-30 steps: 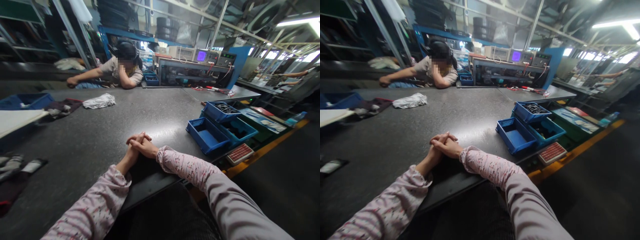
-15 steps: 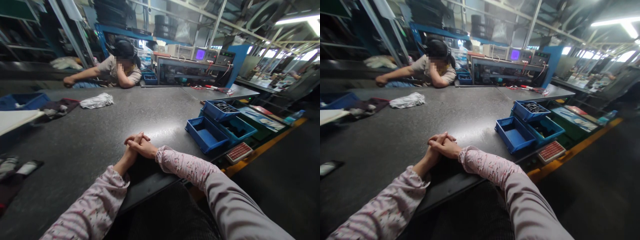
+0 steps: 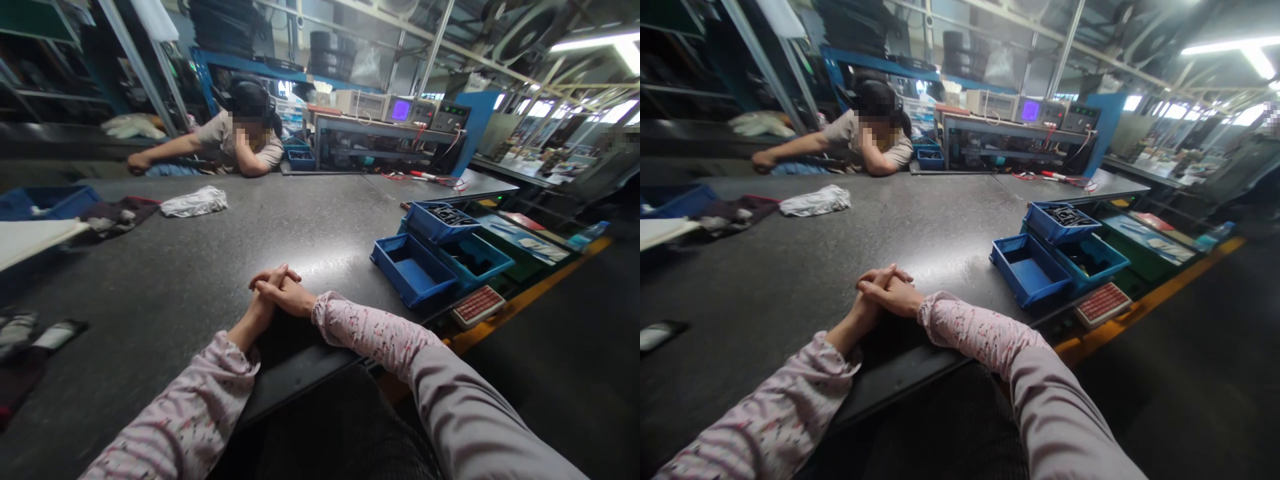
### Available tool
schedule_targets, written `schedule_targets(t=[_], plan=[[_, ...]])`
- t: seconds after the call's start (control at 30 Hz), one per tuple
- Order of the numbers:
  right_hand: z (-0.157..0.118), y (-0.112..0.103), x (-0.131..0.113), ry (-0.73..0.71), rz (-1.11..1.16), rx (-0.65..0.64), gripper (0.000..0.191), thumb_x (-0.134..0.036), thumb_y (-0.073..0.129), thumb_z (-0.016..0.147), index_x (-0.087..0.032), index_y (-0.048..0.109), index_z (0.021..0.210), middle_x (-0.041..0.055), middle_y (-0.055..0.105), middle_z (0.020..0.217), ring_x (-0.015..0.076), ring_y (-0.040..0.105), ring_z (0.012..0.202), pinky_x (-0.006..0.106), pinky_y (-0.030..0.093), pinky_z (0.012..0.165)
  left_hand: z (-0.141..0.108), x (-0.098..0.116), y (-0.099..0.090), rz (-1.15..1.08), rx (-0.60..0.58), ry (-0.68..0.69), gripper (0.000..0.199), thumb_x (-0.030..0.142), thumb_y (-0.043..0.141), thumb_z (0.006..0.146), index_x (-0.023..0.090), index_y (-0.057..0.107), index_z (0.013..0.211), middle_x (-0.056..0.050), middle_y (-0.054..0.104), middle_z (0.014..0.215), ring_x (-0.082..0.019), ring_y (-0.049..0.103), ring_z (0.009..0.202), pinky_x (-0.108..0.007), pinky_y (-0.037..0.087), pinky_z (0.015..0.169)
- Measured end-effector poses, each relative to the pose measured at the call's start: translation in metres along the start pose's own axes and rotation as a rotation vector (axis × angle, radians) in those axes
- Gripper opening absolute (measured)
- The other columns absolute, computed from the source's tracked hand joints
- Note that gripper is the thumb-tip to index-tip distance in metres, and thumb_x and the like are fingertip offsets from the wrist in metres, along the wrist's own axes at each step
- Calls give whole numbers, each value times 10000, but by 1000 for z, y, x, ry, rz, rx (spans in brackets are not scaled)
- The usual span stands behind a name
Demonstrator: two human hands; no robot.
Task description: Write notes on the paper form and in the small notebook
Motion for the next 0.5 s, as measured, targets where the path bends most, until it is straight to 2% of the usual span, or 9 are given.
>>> schedule_targets(t=[0.27,0.5], plan=[[0,1,3,-19,-4,-11,325,-320,461,1034,-69,616,1172,113,618,1168,171,559,1127,301,413,1028,-2,0,1,-63,-20,-38,478,652,627,774,176,663,773,-76,677,955,-257,632,946,-343,442,879],[0,0,1,27,2,-34,335,-333,453,1033,-70,599,1182,128,611,1198,193,555,1163,320,404,1058,-1,-1,0,-24,3,-32,460,633,605,805,176,624,759,-58,668,925,-249,622,934,-346,453,886]])
Point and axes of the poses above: each hand's wrist, its own z-axis towards the middle knuckle, its own y-axis out of the palm, x = y × z, the point moved 4 cm from there along z, towards the middle knuckle
